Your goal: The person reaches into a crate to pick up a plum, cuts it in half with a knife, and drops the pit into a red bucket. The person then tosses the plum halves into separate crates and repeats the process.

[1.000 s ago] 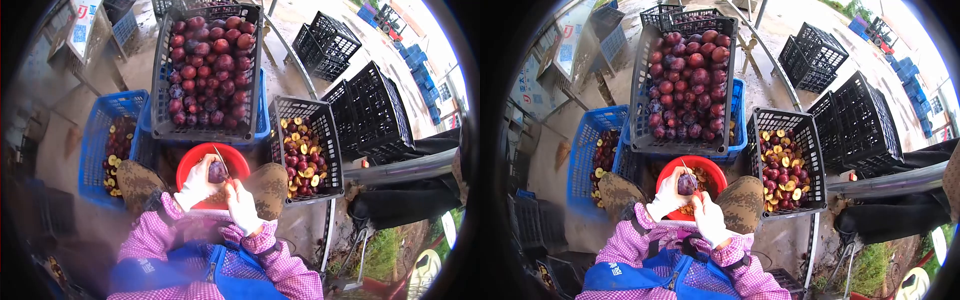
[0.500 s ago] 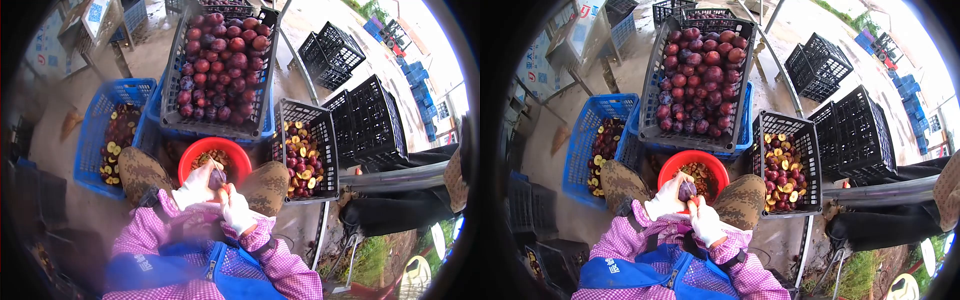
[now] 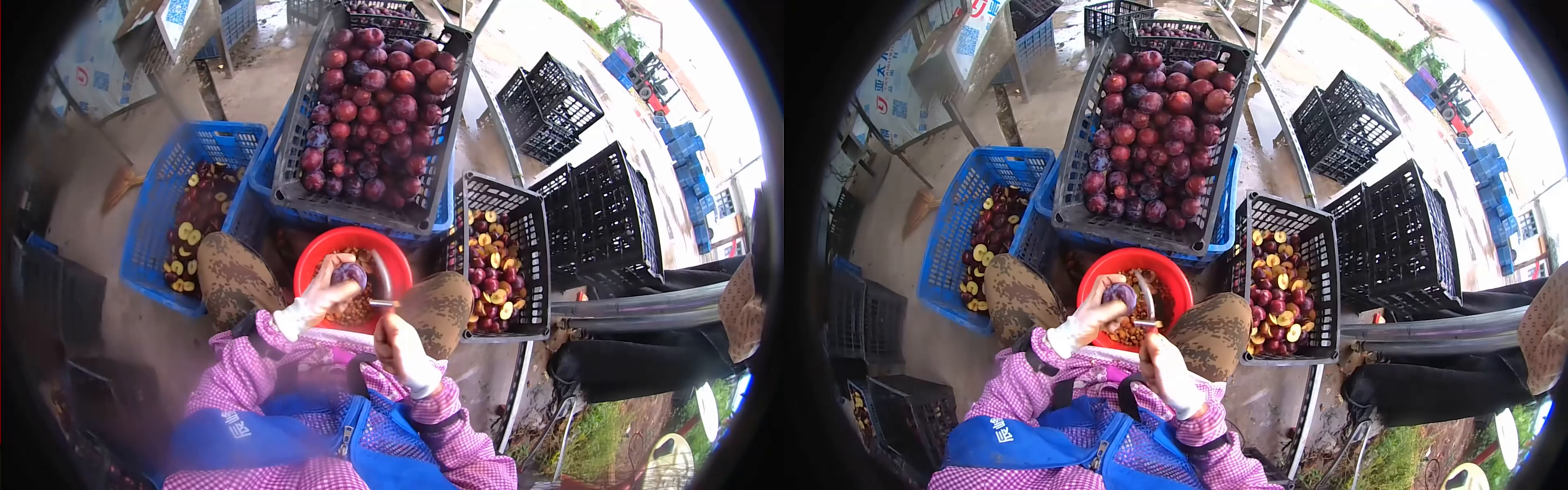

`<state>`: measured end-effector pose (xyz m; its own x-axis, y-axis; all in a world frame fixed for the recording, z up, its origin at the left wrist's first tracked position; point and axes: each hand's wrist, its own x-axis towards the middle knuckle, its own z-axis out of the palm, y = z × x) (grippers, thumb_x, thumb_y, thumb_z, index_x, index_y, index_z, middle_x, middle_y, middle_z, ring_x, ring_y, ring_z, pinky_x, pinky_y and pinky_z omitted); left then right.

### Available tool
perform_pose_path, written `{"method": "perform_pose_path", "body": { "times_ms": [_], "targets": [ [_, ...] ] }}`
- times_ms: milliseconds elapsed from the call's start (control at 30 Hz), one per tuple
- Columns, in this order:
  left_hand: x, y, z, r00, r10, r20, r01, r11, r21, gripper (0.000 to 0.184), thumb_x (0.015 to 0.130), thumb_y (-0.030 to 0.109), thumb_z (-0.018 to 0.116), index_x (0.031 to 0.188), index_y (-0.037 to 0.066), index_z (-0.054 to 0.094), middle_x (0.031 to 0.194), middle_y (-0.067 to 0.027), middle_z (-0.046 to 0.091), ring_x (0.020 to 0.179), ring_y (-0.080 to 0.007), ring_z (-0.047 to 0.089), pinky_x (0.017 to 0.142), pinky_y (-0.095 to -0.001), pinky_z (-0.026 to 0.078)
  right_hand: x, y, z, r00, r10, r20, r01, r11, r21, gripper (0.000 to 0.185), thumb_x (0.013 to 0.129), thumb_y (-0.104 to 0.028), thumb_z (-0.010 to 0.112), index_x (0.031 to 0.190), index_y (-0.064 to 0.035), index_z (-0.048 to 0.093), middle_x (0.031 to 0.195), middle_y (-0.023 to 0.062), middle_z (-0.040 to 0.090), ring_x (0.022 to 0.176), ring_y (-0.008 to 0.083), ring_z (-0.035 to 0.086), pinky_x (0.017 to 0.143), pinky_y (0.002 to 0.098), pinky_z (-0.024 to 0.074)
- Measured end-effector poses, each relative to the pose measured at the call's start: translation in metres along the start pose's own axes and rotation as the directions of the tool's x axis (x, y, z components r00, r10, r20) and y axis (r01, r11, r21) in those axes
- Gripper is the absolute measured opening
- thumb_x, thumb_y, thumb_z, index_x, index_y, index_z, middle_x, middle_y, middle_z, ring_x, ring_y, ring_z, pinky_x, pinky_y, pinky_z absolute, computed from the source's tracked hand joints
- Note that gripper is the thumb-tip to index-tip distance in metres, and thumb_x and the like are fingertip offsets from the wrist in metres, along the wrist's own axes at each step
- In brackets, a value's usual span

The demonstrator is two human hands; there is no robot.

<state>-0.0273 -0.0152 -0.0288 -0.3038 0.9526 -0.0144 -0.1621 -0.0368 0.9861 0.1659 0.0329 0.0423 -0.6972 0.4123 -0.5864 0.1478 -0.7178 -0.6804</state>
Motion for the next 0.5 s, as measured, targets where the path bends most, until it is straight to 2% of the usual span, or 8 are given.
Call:
{"method": "perform_pose_path", "body": {
  "times_ms": [33,67,100,167,233,333,433,500],
  "targets": [
    [-0.003,0.005,-0.004,0.980,-0.178,0.088,0.198,0.919,-0.341,0.059,0.077,0.011,0.071,0.126,0.010,0.038,0.117,-0.0036,0.047,0.106,-0.0151,0.049,0.085,-0.0301,0.045,0.011,0.021,-0.013,0.976,-0.210,-0.063,0.180,0.931,-0.316,0.036,0.097,-0.040,0.041,0.085,-0.0064,0.046,0.055,0.0018,0.041,0.042,0.0162,0.038,0.040,0.0307,0.0322],
    [-0.006,0.007,-0.007,0.923,-0.310,0.229,0.384,0.688,-0.616,0.058,0.080,0.015,0.070,0.128,0.012,0.038,0.119,-0.0031,0.046,0.104,-0.0129,0.049,0.084,-0.0278,0.045,0.017,0.034,-0.018,0.908,-0.416,-0.053,0.303,0.738,-0.604,0.034,0.096,-0.037,0.044,0.089,-0.0041,0.049,0.056,0.0073,0.050,0.044,0.0232,0.048,0.044,0.0357,0.0389],
    [-0.008,0.006,-0.007,0.953,-0.240,0.187,0.297,0.865,-0.404,0.057,0.085,0.023,0.066,0.132,0.011,0.036,0.123,-0.0027,0.044,0.104,-0.0136,0.050,0.084,-0.0287,0.046,0.013,0.030,-0.013,0.911,-0.410,-0.048,0.300,0.738,-0.605,0.034,0.096,-0.037,0.044,0.089,-0.0041,0.049,0.056,0.0073,0.050,0.044,0.0232,0.048,0.044,0.0357,0.0389],
    [-0.012,0.006,-0.001,0.975,-0.196,0.101,0.219,0.910,-0.352,0.058,0.084,0.022,0.067,0.132,0.011,0.036,0.124,-0.0034,0.043,0.106,-0.0145,0.050,0.086,-0.0294,0.046,0.004,0.020,-0.004,0.874,-0.484,-0.045,0.212,0.462,-0.861,0.031,0.094,-0.032,0.048,0.096,-0.0011,0.049,0.069,0.0212,0.059,0.062,0.0390,0.060,0.057,0.0448,0.0451],
    [-0.011,-0.005,0.001,0.998,-0.067,-0.012,0.062,0.967,-0.248,0.065,0.080,0.017,0.071,0.132,0.008,0.034,0.126,-0.0061,0.043,0.113,-0.0181,0.048,0.093,-0.0334,0.044,0.000,0.013,0.003,0.895,-0.440,-0.072,0.165,0.478,-0.862,0.028,0.094,-0.029,0.048,0.095,-0.0008,0.050,0.072,0.0244,0.058,0.068,0.0416,0.059,0.060,0.0443,0.0447],
    [-0.013,-0.010,0.003,0.992,0.001,-0.130,-0.015,0.994,-0.108,0.073,0.074,0.009,0.075,0.133,0.007,0.031,0.127,-0.0085,0.042,0.116,-0.0206,0.046,0.096,-0.0363,0.043,-0.001,0.013,0.005,0.906,-0.414,-0.093,0.124,0.467,-0.876,0.027,0.094,-0.028,0.048,0.095,-0.0014,0.050,0.073,0.0270,0.057,0.072,0.0438,0.059,0.060,0.0459,0.0445],
    [-0.013,-0.006,0.003,0.989,-0.093,-0.118,0.069,0.979,-0.194,0.083,0.067,0.010,0.080,0.131,0.005,0.028,0.126,-0.0113,0.042,0.115,-0.0206,0.048,0.095,-0.0361,0.043,-0.001,0.014,0.005,0.898,-0.432,-0.086,0.130,0.445,-0.886,0.028,0.093,-0.031,0.048,0.095,-0.0025,0.049,0.071,0.0265,0.058,0.069,0.0435,0.060,0.058,0.0481,0.0446],
    [-0.012,-0.011,0.004,0.989,-0.055,-0.136,0.031,0.985,-0.170,0.084,0.065,0.008,0.081,0.130,0.005,0.028,0.125,-0.0127,0.042,0.115,-0.0209,0.048,0.094,-0.0360,0.043,-0.003,0.013,0.007,0.897,-0.434,-0.086,0.132,0.449,-0.884,0.028,0.093,-0.031,0.048,0.095,-0.0028,0.049,0.070,0.0265,0.058,0.068,0.0437,0.059,0.058,0.0482,0.0445]
  ]
}}
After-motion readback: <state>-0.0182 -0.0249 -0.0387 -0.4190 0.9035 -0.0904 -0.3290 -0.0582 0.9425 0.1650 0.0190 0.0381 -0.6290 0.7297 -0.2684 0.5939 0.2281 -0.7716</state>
